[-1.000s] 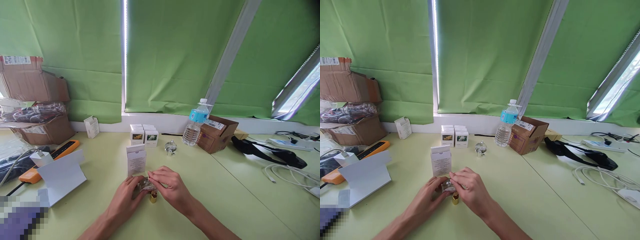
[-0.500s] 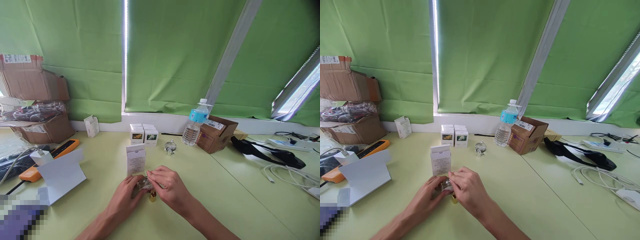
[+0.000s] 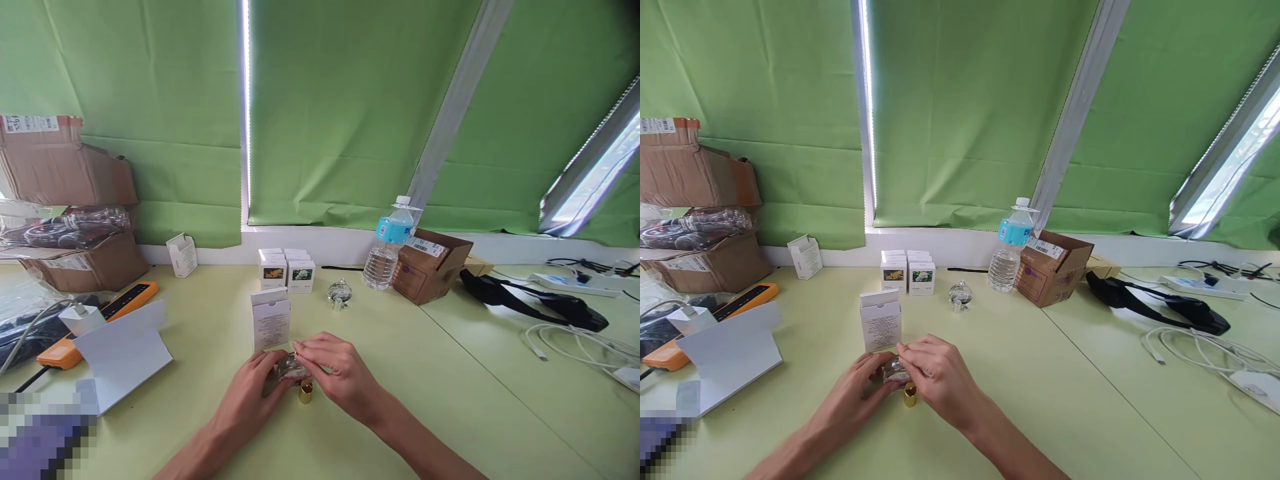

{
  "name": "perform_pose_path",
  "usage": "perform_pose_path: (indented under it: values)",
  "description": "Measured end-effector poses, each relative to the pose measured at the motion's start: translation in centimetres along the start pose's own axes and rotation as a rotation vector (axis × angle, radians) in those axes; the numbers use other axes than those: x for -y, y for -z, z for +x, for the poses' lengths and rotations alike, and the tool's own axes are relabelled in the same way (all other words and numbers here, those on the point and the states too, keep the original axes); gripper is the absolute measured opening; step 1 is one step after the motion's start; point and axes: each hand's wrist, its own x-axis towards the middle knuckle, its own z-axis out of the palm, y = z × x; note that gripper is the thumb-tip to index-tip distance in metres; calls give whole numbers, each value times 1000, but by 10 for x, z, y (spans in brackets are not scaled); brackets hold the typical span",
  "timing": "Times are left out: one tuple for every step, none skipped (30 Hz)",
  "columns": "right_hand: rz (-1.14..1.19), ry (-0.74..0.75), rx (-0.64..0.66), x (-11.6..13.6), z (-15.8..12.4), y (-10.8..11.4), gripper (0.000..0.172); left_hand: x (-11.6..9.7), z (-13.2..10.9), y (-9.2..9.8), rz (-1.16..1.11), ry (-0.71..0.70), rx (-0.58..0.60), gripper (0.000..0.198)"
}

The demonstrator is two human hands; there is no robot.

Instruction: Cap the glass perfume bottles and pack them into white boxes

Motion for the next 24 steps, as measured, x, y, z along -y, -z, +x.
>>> perform_pose_path:
  values:
    - [-3,15,-21,-1,-2,-1,25,0,0,0,2,0,-6,28]
    - [-12,17,-40,-2,-3,-1,28,0,0,0,3,0,-16,28]
    - [-28,3,-65,-2,-4,-1,31,1,0,1,4,1,-28,27]
    - [-49,-21,-94,-1,-5,0,32,2,1,1,6,3,-42,27]
    - [-74,-55,-118,1,-6,2,29,3,1,2,10,8,-55,26]
    - [-101,-98,-126,4,-6,3,23,4,1,2,15,15,-69,26]
    - [-129,-143,-107,7,-6,4,18,6,2,3,21,24,-83,27]
    - [-158,-183,-62,10,-7,5,18,7,2,4,26,33,-93,27]
    - [-186,-219,3,13,-8,5,19,9,3,5,30,39,-99,28]
    - [-208,-249,78,16,-10,3,20,10,3,5,31,42,-103,28]
    - [-223,-272,149,19,-12,1,21,11,3,6,32,43,-106,29]
    - [-229,-285,211,21,-14,-2,23,11,3,6,32,43,-108,29]
    - [-230,-289,258,21,-16,-6,23,12,3,6,33,44,-107,28]
    - [-227,-288,292,21,-19,-9,19,12,3,6,34,45,-106,28]
    - [-215,-281,315,21,-20,-12,13,12,3,5,35,48,-106,28]
    - [-191,-271,324,19,-21,-14,7,13,3,5,36,52,-105,28]
    - [-155,-261,309,18,-22,-15,4,13,2,5,38,56,-104,28]
    - [-110,-249,272,17,-21,-14,6,13,2,5,39,57,-102,28]
    - [-59,-238,210,16,-19,-11,7,13,2,5,38,55,-99,28]
    - [-9,-226,125,16,-16,-8,7,13,2,5,37,52,-96,28]
    - [30,-208,29,16,-13,-3,8,12,2,5,34,46,-89,27]
    - [51,-183,-68,16,-9,1,11,11,1,5,29,40,-80,26]
    - [53,-151,-155,16,-6,5,15,10,1,5,24,33,-71,26]
    - [41,-113,-221,16,-4,7,19,8,0,5,18,28,-61,25]
